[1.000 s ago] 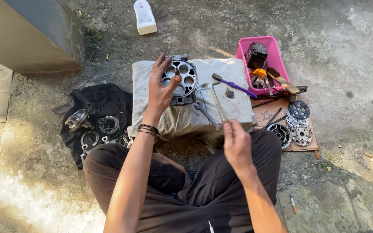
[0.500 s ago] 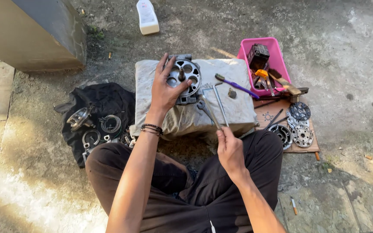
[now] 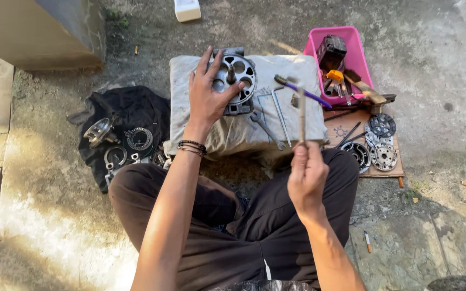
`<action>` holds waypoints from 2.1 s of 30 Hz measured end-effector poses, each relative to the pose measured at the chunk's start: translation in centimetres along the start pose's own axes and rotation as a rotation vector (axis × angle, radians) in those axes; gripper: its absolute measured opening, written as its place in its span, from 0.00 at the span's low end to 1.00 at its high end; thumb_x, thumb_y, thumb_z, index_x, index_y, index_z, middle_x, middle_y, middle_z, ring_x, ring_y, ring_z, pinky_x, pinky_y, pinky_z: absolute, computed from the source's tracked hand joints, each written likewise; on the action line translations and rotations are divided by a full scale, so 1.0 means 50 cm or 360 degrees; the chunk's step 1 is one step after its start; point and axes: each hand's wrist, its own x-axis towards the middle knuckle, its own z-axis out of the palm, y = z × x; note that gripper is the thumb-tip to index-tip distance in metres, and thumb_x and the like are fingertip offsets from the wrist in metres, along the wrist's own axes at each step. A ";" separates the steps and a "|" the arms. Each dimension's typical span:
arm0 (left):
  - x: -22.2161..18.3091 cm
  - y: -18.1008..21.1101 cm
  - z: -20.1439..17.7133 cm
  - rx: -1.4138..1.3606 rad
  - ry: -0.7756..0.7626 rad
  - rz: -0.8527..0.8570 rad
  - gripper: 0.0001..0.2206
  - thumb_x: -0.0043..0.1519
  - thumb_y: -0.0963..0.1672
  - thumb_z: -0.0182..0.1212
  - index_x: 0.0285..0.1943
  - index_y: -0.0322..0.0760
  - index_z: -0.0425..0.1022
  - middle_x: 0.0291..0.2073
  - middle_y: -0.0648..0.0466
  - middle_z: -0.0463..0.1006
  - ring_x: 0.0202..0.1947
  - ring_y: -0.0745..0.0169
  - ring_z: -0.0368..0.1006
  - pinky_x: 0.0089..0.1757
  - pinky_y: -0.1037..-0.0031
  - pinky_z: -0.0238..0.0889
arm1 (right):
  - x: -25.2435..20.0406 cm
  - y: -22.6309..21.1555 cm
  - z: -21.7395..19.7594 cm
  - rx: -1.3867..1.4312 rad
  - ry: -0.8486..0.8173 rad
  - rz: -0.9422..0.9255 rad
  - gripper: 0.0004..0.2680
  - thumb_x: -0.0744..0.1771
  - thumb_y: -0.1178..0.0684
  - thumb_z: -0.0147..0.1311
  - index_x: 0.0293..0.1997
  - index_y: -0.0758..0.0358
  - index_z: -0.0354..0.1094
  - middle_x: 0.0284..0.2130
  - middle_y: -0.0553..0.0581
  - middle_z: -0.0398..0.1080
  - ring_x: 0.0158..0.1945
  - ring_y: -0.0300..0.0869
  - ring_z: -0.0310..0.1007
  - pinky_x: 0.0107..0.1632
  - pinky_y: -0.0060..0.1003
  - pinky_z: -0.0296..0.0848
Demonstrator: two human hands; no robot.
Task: Disassembling and inspecting an engine component using various hand tools
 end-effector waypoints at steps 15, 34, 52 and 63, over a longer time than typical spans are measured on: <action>-0.001 0.033 -0.013 0.0225 -0.0069 -0.0080 0.34 0.60 0.58 0.66 0.74 0.47 0.65 0.74 0.52 0.59 0.70 0.51 0.64 0.66 0.37 0.36 | -0.041 0.093 0.060 -0.0086 0.0029 -0.0048 0.07 0.68 0.62 0.49 0.49 0.74 0.66 0.33 0.70 0.78 0.13 0.41 0.62 0.14 0.35 0.59; -0.006 0.028 -0.019 0.0188 -0.0133 -0.0205 0.36 0.59 0.61 0.67 0.76 0.60 0.62 0.75 0.58 0.58 0.72 0.48 0.62 0.65 0.28 0.37 | 0.000 0.033 0.034 -0.0095 -0.0085 0.0158 0.11 0.73 0.52 0.43 0.36 0.62 0.70 0.09 0.58 0.64 0.11 0.44 0.64 0.21 0.36 0.65; 0.082 0.021 0.013 0.0487 -0.0171 -0.0904 0.49 0.43 0.68 0.74 0.67 0.45 0.62 0.52 0.43 0.78 0.55 0.40 0.76 0.53 0.44 0.66 | -0.037 0.186 0.026 0.0217 0.0144 0.0320 0.14 0.74 0.49 0.39 0.35 0.63 0.67 0.12 0.54 0.63 0.15 0.40 0.65 0.23 0.34 0.66; 0.148 -0.003 -0.071 0.0219 -0.0650 -0.0737 0.32 0.51 0.58 0.70 0.64 0.48 0.75 0.49 0.39 0.80 0.55 0.34 0.74 0.52 0.52 0.65 | -0.123 0.331 0.052 0.0675 0.0331 0.0457 0.12 0.73 0.54 0.37 0.35 0.65 0.64 0.08 0.46 0.50 0.08 0.31 0.49 0.13 0.25 0.53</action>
